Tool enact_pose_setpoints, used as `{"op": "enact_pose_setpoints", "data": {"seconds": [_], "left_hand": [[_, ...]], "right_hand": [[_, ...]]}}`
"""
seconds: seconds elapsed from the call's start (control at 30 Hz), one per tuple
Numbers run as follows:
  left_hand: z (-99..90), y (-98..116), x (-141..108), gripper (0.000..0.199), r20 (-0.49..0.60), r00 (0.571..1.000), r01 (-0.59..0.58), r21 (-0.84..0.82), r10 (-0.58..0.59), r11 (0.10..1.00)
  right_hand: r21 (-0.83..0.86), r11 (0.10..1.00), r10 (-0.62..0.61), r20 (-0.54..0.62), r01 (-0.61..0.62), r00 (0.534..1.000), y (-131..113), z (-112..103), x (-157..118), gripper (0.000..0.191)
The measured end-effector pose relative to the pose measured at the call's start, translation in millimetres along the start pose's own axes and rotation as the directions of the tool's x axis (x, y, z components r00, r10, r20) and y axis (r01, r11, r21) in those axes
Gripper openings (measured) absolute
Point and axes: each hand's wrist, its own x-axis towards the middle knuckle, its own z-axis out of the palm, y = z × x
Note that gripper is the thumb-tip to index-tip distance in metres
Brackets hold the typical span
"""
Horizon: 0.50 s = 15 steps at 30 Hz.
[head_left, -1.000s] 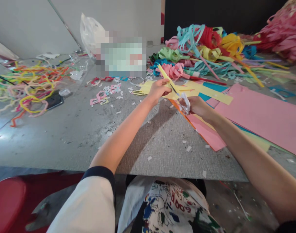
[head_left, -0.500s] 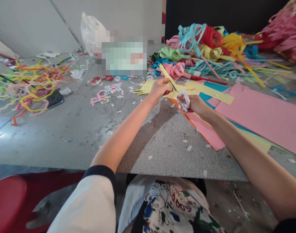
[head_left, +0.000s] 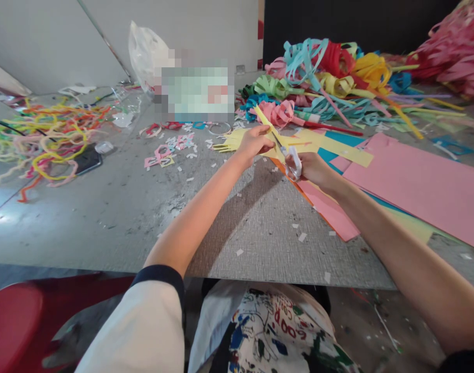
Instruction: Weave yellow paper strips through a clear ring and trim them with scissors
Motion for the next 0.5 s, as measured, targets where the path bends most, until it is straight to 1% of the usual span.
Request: {"op": "enact_pose_setpoints", "data": {"seconds": [0.1, 0.2, 0.27, 0.33, 0.43, 0.5], "left_hand": [[0.7, -0.1, -1.2, 0.051, 0.004, 1.0, -0.003, 0.004, 0.003, 1.0], [2.5, 0.4, -2.9, 0.05, 0.01, 1.0, 0.01, 0.01, -0.01, 1.0], [3.4, 0.4, -3.1, 0.049, 0.011, 1.0, 0.016, 0.01, -0.016, 1.0], [3.4, -0.8, -1.7, 0.039, 0.011, 1.0, 0.008, -0.001, -0.008, 1.0], [2.0, -4.9, 2.1, 0.018, -0.022, 0.999, -0.034, 0.0, 0.034, 0.999], [0.6, -8.4, 4.6, 0.018, -0.054, 0.996, -0.073, 0.025, 0.074, 0.997]], "right_hand": [[-0.001, 1.0, 0.006, 0.011, -0.005, 1.0, 0.6, -0.2, 2.6, 0.037], [0.038, 0.999, 0.034, -0.01, -0.034, 0.999, 2.2, -1.1, 7.3, 0.043], [0.056, 0.998, 0.035, -0.02, -0.033, 0.999, 2.7, -2.1, 8.9, 0.043], [0.039, 0.999, 0.025, -0.017, -0.024, 1.0, 2.3, -3.1, 8.2, 0.042], [0.009, 0.999, 0.034, -0.013, -0.034, 0.999, 0.1, -3.5, 3.9, 0.043], [0.014, 0.999, 0.037, 0.001, -0.037, 0.999, -1.6, -3.1, 0.8, 0.042]]}}
